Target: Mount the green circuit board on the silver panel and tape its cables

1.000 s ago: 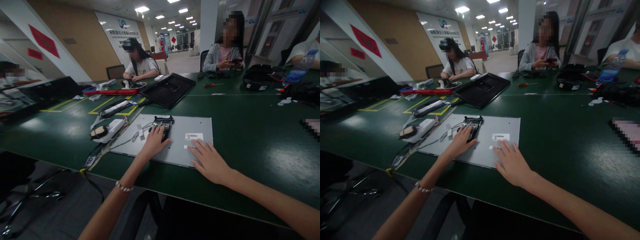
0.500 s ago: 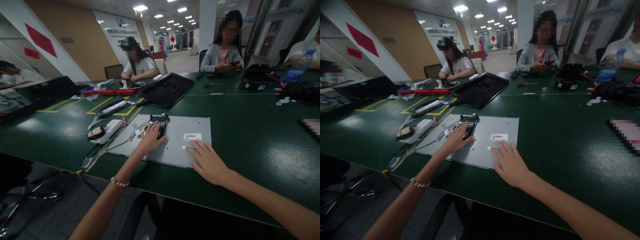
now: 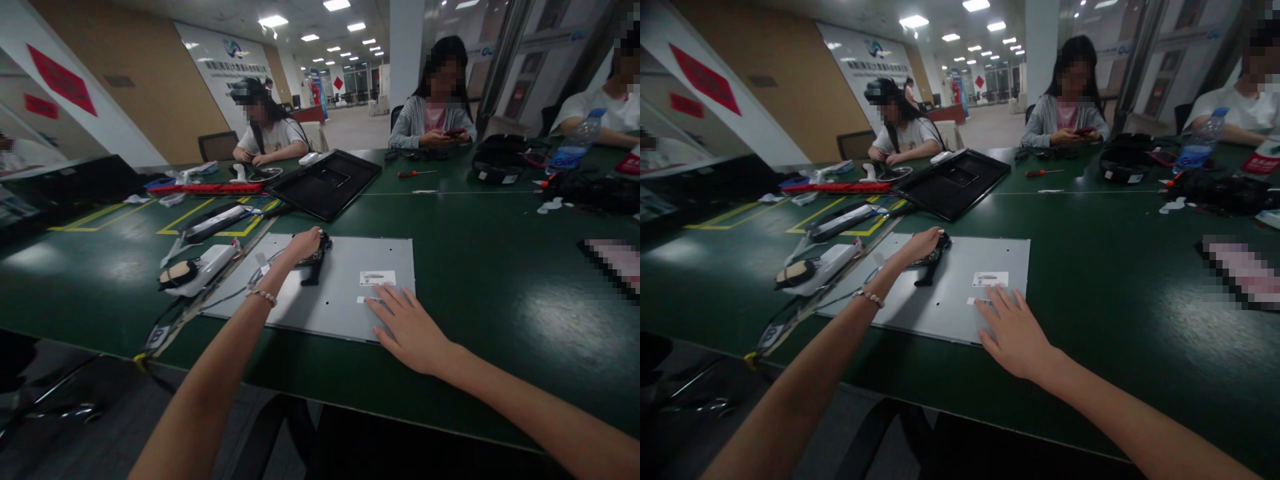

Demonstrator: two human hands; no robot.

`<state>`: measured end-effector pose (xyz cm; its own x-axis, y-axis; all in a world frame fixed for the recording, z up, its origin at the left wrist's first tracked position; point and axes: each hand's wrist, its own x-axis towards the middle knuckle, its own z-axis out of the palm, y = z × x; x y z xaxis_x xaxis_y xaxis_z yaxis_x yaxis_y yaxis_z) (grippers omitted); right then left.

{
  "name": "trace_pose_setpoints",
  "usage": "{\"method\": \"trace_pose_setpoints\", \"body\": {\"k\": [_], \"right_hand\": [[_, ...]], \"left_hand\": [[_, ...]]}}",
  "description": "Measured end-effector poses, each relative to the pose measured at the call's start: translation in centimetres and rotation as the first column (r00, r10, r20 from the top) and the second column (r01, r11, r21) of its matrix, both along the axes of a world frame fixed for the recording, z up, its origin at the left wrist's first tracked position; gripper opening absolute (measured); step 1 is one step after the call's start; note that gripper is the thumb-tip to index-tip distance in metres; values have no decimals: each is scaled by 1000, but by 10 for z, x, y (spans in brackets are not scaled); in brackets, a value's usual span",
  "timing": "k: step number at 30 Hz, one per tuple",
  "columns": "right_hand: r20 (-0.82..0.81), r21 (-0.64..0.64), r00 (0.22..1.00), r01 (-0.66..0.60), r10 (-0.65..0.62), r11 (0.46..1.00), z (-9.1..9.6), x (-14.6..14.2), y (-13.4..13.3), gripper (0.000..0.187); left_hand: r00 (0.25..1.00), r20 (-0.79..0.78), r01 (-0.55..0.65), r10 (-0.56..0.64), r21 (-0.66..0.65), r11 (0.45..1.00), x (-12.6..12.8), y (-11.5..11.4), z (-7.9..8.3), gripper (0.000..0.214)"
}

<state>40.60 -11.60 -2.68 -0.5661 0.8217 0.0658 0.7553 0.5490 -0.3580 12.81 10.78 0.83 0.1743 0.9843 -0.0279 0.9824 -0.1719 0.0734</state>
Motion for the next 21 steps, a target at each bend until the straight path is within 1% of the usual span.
{"method": "trace_pose_setpoints", "body": {"k": [4, 7, 10, 12, 14, 16, 21], "right_hand": [[-3, 6, 1000, 2, -2, 1000, 2, 0, 0, 60], [-1, 4, 1000, 3, -3, 1000, 2, 0, 0, 60], [5, 6, 1000, 2, -2, 1000, 1, 0, 0, 60], [7, 1, 1000, -2, 2, 1000, 1, 0, 0, 60], [4, -6, 1000, -4, 4, 1000, 1, 1, 0, 60], [0, -10, 1000, -1, 1, 1000, 2, 1, 0, 60], [-5, -10, 1000, -7, 7, 1000, 2, 2, 0, 61]], "left_hand": [[1000, -9, 20, -20, -4, 1000, -1, 11, -6, 43], [999, -1, 32, -32, 6, 999, 0, 16, -7, 44], [999, 22, 41, -42, 43, 998, -4, 16, -4, 48], [997, 49, 53, -58, 96, 994, -12, 11, 1, 50], [994, 72, 70, -82, 160, 985, -27, 3, 8, 49], [992, 81, 76, -94, 199, 977, -46, -11, 15, 47], [995, 96, 11, -28, 170, 985, -94, -62, 32, 48]]}}
